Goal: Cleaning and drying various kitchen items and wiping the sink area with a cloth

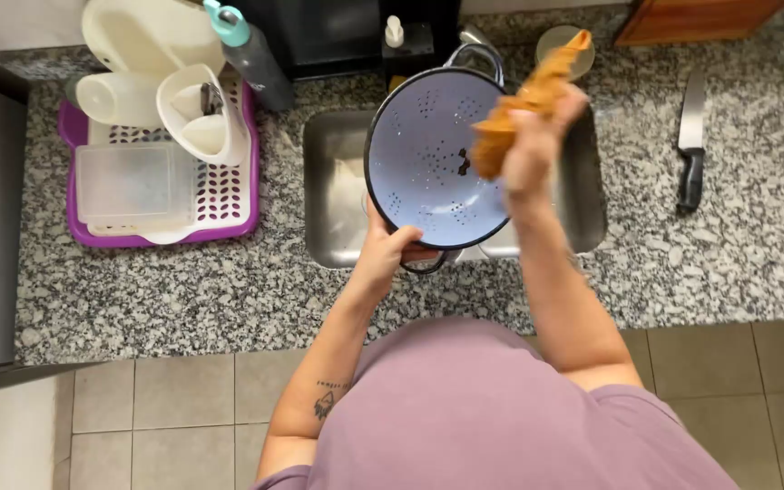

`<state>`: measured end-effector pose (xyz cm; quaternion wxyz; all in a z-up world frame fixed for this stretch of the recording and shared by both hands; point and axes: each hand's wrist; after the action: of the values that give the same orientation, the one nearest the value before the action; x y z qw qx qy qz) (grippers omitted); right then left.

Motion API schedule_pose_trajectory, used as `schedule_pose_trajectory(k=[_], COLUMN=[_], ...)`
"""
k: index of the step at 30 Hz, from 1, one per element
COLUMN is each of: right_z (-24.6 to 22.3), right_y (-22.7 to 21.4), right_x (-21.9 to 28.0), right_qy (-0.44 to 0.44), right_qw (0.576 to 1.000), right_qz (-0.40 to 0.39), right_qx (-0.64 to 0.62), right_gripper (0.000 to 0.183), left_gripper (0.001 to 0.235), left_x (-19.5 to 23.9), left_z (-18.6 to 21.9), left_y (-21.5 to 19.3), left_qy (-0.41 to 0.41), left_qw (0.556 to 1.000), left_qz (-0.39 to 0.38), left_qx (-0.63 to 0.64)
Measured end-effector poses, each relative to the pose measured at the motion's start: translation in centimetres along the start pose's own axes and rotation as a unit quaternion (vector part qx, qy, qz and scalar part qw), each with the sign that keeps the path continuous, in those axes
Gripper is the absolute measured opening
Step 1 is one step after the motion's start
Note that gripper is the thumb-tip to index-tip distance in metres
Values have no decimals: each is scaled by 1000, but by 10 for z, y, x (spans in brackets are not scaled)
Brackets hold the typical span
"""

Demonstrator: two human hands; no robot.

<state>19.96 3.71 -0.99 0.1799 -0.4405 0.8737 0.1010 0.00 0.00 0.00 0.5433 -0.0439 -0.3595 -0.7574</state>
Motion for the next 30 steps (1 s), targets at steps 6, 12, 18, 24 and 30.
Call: schedule_pose_trajectory(k=[6,12,18,24,30], right_z=[35,17,23,-12,14], right_y=[66,26,27,30,12], right_x=[35,56,13,64,1], right_qy=[190,-56,-238,-97,-539], right_qw=[978,852,777,863,588], right_qz=[68,-487,-228,-431,-188], right_qx=[-52,184,536,247,573], right_gripper=[75,42,56,49,12], left_gripper=[98,80,92,98,96], left_x=[-11,-7,-1,13,15], left_z=[-35,-24,-34,-15,-18], left_y=[-3,-38,-21,-33,-35], left_qy=[-76,56,62,89,59], left_qw=[994,996,994,995,998], left_qz=[-68,-60,-60,-22,-22], left_qx=[-29,33,70,38,5])
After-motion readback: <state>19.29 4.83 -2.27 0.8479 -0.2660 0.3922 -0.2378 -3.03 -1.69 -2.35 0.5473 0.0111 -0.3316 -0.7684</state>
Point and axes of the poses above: each hand's wrist, its own x-axis away from the middle knuckle, its own y-axis out of the palm, z = x × y, and after that the axes turned 12 degrees about x, right-handed
